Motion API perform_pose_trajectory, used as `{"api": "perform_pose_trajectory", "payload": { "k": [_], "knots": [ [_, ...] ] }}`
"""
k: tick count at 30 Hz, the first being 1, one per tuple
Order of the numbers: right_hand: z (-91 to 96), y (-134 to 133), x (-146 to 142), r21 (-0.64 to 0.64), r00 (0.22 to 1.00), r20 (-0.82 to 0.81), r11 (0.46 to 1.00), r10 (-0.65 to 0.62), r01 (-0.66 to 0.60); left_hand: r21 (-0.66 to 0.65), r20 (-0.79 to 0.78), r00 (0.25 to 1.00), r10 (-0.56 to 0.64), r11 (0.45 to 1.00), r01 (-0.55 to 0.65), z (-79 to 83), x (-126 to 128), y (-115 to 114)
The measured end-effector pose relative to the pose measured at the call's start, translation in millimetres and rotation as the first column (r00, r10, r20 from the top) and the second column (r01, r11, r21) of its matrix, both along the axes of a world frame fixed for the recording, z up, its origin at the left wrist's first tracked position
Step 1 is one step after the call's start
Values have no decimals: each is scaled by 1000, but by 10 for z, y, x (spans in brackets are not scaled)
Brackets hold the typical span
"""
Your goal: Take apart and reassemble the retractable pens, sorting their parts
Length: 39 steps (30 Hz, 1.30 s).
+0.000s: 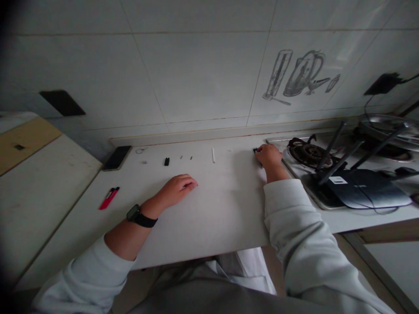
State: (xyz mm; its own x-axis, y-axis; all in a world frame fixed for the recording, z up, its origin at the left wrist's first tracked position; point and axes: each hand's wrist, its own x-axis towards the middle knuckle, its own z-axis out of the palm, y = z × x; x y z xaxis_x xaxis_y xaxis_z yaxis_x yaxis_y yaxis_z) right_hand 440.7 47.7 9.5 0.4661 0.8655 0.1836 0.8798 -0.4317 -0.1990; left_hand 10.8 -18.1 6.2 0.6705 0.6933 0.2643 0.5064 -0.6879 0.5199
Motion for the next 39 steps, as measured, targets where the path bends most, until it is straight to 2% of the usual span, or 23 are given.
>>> {"api": "perform_pose_trajectory", "payload": {
  "k": [9,22,29,35,39],
  "knots": [
    [8,-47,32,-63,998,13,996,68,-67,0,2,1000,-6,1000,6,15,7,-9],
    [81,-78,-44,-104,999,5,993,54,-54,5,-9,1000,-8,1000,8,21,6,-11],
    [97,-69,-52,-138,996,-2,986,90,-90,9,1,1000,-19,1000,19,-16,0,10],
    [79,-51,-34,-133,997,-2,988,81,-80,17,-5,1000,-15,1000,15,-11,9,-2],
    [75,-58,-40,-79,996,14,993,86,-84,30,-4,1000,-20,999,20,-9,15,-4]
  ]
}}
